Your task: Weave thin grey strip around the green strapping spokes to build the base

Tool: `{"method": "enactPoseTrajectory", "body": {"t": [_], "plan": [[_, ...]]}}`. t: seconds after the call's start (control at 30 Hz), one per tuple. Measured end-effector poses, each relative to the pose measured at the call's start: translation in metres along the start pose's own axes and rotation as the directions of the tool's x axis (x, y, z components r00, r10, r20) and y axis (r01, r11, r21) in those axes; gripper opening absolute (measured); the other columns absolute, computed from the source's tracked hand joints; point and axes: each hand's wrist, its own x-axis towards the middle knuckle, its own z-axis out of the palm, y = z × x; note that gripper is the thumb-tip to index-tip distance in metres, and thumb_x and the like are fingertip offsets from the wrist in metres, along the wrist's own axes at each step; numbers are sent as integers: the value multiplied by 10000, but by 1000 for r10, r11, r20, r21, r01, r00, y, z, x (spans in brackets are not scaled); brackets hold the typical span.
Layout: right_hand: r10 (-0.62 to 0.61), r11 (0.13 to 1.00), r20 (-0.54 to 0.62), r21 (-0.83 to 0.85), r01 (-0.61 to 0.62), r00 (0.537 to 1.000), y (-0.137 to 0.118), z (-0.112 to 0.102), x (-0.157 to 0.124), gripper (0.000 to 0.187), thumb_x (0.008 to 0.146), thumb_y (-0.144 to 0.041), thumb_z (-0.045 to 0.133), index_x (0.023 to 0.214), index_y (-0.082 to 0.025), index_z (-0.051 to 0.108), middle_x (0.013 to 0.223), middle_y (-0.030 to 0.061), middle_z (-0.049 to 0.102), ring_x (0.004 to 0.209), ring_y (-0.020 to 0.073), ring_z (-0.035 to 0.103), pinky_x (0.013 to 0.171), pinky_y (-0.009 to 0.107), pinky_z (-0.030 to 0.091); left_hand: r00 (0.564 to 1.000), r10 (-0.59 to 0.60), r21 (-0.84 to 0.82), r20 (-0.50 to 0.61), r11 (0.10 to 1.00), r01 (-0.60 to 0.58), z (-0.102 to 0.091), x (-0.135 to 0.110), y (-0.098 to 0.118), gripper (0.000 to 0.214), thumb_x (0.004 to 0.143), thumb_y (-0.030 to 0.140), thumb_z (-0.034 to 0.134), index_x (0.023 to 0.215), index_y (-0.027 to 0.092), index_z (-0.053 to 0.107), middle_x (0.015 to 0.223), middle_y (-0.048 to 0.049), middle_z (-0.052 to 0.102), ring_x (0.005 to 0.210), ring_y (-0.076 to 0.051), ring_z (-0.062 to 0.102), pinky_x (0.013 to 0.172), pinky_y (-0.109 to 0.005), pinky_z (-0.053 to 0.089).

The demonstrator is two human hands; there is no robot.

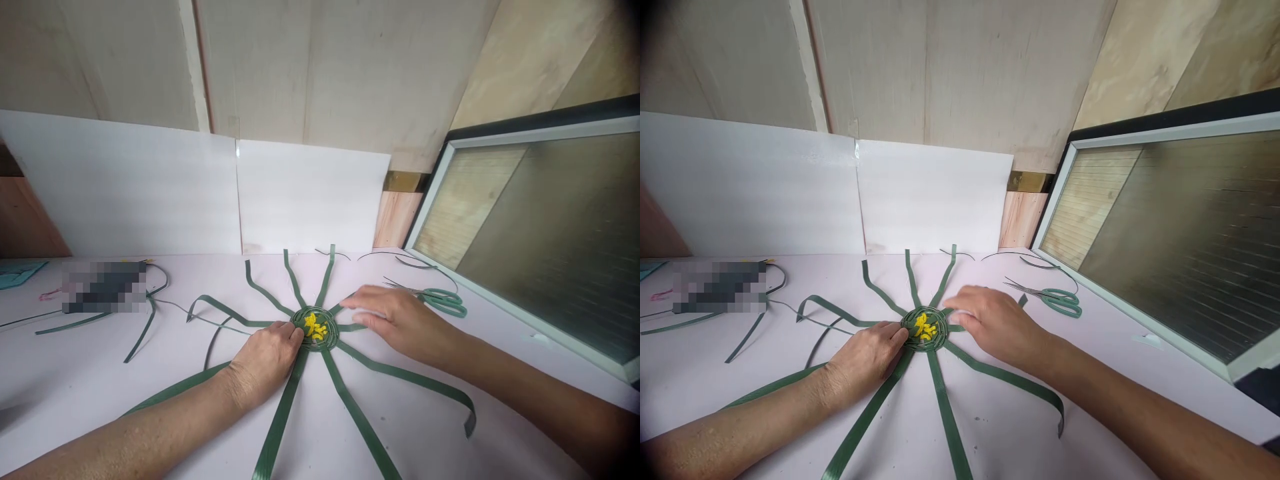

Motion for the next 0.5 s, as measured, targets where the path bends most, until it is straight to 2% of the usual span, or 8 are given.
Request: {"method": "enactPoseTrajectory", "body": {"t": [0.07,0.1,0.17,0.27,0.33,0.4,0.5], "plan": [[78,997,-174,10,-77,982,-18,3,6,236,909,-134,497,953,-223,711,919,37,684,807,195,633,689,315,503,999,-40,7,15,999,40,-2,0,4,221,820,-22,404,879,157,521,879,-77,631,761,-210,599,637,-319,530],[101,995,-194,46,-94,976,-25,10,8,234,902,-120,497,912,-222,707,906,29,678,802,186,628,690,308,499,998,-57,8,10,998,57,-2,0,6,226,811,-28,404,875,158,517,878,-77,631,762,-208,601,643,-319,533],[146,986,-150,99,-132,978,-31,32,13,239,856,-64,517,870,-217,700,908,19,658,830,176,616,722,306,492,997,-77,-7,-6,997,76,-2,-1,7,230,803,-32,406,878,158,514,878,-78,632,772,-210,607,665,-328,540],[216,968,-24,136,-211,976,-23,72,18,244,791,7,552,838,-197,677,936,24,626,911,183,584,779,321,468,996,-80,-47,-26,996,79,0,-1,5,230,805,-22,426,915,155,524,883,-75,635,795,-213,617,707,-344,546],[180,967,20,180,-181,983,-12,93,20,204,764,12,605,773,-186,652,923,16,610,956,189,554,844,343,443,996,-76,-74,-43,995,73,2,-1,3,210,819,1,439,924,159,530,879,-68,638,794,-204,618,718,-334,546],[119,969,7,218,-118,993,-1,105,20,215,749,29,629,760,-185,643,920,6,598,979,186,526,908,368,409,995,-68,-92,-66,994,62,3,-1,1,187,827,19,443,908,163,531,873,-63,639,790,-197,617,718,-325,544],[64,967,-67,250,-45,996,8,112,18,259,746,57,627,805,-194,656,916,0,585,970,176,501,928,374,390,993,-65,-98,-97,994,55,7,0,-2,184,825,20,438,891,166,529,865,-59,637,781,-198,617,702,-323,540]]}}
